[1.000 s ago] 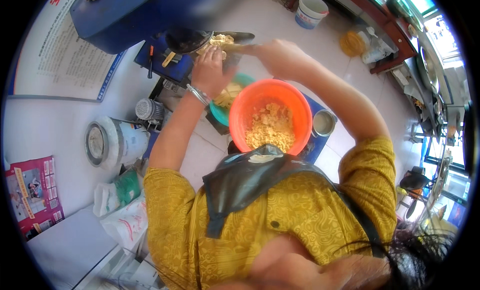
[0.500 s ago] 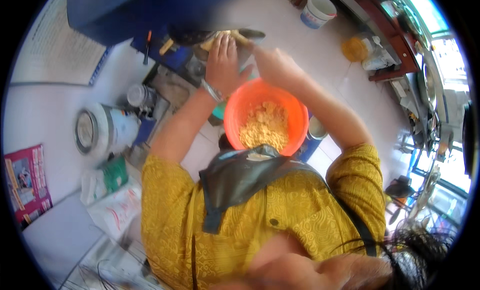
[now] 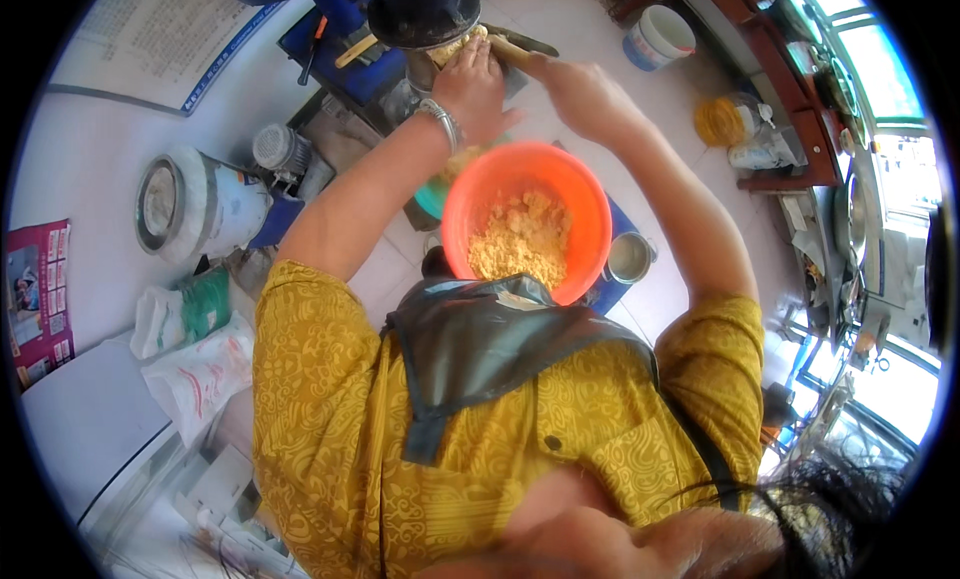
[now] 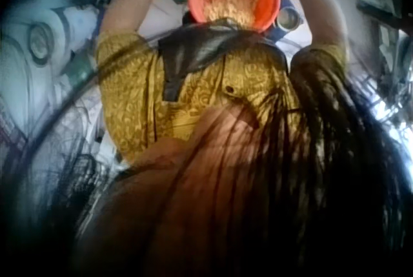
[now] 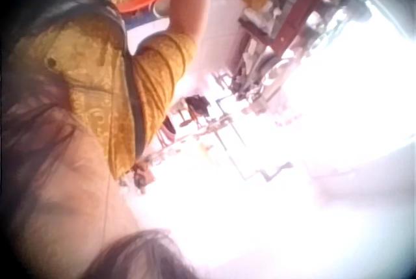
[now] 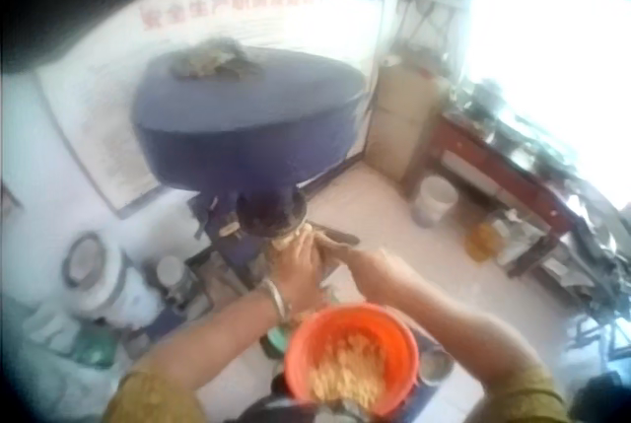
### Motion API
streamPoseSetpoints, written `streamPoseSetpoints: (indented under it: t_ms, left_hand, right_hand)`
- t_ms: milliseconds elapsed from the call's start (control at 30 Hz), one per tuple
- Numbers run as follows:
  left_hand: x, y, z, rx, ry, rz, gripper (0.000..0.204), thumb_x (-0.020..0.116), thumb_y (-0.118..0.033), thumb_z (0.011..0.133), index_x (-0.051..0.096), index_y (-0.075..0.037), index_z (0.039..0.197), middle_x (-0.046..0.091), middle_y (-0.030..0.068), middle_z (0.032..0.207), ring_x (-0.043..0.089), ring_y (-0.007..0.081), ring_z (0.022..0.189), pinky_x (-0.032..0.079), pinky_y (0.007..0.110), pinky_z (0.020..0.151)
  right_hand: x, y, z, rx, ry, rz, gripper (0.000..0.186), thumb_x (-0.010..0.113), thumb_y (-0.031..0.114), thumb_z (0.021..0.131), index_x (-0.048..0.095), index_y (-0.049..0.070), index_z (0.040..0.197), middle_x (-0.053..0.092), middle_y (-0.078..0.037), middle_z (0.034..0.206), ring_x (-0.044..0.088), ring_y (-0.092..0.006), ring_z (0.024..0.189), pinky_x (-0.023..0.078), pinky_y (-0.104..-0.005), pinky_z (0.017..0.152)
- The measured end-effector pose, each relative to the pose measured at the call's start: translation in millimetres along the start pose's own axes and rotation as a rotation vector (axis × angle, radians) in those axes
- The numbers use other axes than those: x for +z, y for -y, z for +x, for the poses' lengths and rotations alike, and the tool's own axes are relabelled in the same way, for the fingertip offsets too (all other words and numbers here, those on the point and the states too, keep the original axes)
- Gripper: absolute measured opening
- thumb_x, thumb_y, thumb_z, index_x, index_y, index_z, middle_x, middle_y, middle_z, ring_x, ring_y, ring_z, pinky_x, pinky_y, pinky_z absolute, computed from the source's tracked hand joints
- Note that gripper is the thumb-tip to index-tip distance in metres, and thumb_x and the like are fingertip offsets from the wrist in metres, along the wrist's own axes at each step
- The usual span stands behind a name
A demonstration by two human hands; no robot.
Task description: The person mixes a yellow dough-like substance in a red basin using a wooden stick and their hands. They repeatedly scoop portions of the mixture and feed them into a blue noodle-making machine, which extrudes long strands of noodles into a green basin below. The person occasionally adds liquid from a metal container to the mixture in the red basin.
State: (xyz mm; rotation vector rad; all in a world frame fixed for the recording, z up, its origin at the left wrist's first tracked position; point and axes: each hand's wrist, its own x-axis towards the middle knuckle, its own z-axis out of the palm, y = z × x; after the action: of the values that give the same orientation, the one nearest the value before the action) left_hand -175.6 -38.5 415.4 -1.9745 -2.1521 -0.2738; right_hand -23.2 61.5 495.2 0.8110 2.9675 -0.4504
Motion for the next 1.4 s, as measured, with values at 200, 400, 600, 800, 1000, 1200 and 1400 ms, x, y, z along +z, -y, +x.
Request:
streamPoseSetpoints:
  t_ms: [200, 400, 600, 800, 1000, 1200, 1400]
  left_hand:
    - [1.5, 2.1, 13.0, -0.013, 0.114, 0.001, 0.085, 0.061, -0.056, 0.082, 0.046, 0.014, 0.129, 0.042, 0.0294, 0.14, 0.031, 0.0389, 0.139, 0.024, 0.041, 0.116]
    - [-18.9, -23.7, -45.7, 0.059, -0.115, -0.081, 0.085, 0.064, -0.05, 0.081, 0.04, 0.014, 0.131, 0.04, 0.0305, 0.14, 0.032, 0.0397, 0.138, 0.024, 0.047, 0.114]
    - [-12.1, -26.9, -47.1, 0.052, -0.097, -0.088, 0.081, 0.063, -0.048, 0.081, 0.042, 0.014, 0.129, 0.044, 0.0301, 0.137, 0.035, 0.04, 0.135, 0.025, 0.05, 0.113]
    - [-5.7, -11.9, -24.7, 0.075, -0.267, -0.05, 0.078, 0.065, -0.046, 0.081, 0.045, 0.013, 0.128, 0.049, 0.0284, 0.132, 0.041, 0.0401, 0.13, 0.029, 0.048, 0.111]
    - [1.0, -9.9, -16.8, 0.028, -0.251, -0.026, 0.072, 0.065, -0.046, 0.081, 0.052, 0.012, 0.121, 0.057, 0.0274, 0.12, 0.049, 0.04, 0.122, 0.038, 0.047, 0.104]
    - [6.7, -11.7, -13.9, 0.077, -0.356, -0.14, 0.06, 0.067, -0.039, 0.08, 0.056, 0.009, 0.114, 0.061, 0.0252, 0.108, 0.055, 0.0416, 0.111, 0.044, 0.048, 0.095]
    - [7.4, -18.0, -14.1, 0.078, -0.432, -0.133, 0.056, 0.07, -0.033, 0.076, 0.057, 0.005, 0.115, 0.061, 0.0227, 0.104, 0.058, 0.0405, 0.105, 0.047, 0.048, 0.09]
  right_hand:
    - [-21.7, -10.4, -39.6, 0.004, -0.153, 0.002, 0.041, 0.049, 0.013, 0.088, 0.055, 0.016, 0.129, 0.067, -0.02, 0.081, 0.066, -0.0383, 0.075, 0.054, -0.0477, 0.067]
    - [-5.7, 5.3, -32.7, -0.035, -0.019, -0.083, 0.049, 0.051, 0.01, 0.086, 0.048, 0.008, 0.135, 0.067, -0.018, 0.077, 0.068, -0.0358, 0.074, 0.054, -0.0455, 0.065]
    - [-3.0, 18.3, -20.8, -0.041, 0.072, -0.108, 0.06, 0.054, 0.007, 0.083, 0.042, 0.006, 0.141, 0.067, -0.016, 0.078, 0.068, -0.0337, 0.074, 0.054, -0.0429, 0.064]
    - [1.3, 10.5, -8.7, -0.065, 0.06, -0.11, 0.059, 0.055, 0.007, 0.082, 0.045, 0.008, 0.14, 0.067, -0.016, 0.078, 0.068, -0.0335, 0.074, 0.054, -0.0438, 0.064]
    - [-22.6, -2.7, -22.9, -0.02, 0.056, -0.003, 0.052, 0.055, 0.008, 0.082, 0.049, 0.007, 0.134, 0.067, -0.017, 0.08, 0.068, -0.0348, 0.076, 0.055, -0.0442, 0.065]
    - [4.1, -6.2, 3.3, -0.043, -0.003, 0.043, 0.05, 0.059, 0.008, 0.081, 0.051, 0.003, 0.13, 0.068, -0.018, 0.083, 0.068, -0.0347, 0.079, 0.055, -0.0436, 0.066]
    - [14.3, -10.3, 18.0, -0.203, -0.048, 0.042, 0.046, 0.06, 0.009, 0.08, 0.054, -0.003, 0.124, 0.068, -0.017, 0.081, 0.069, -0.0344, 0.079, 0.055, -0.0429, 0.064]
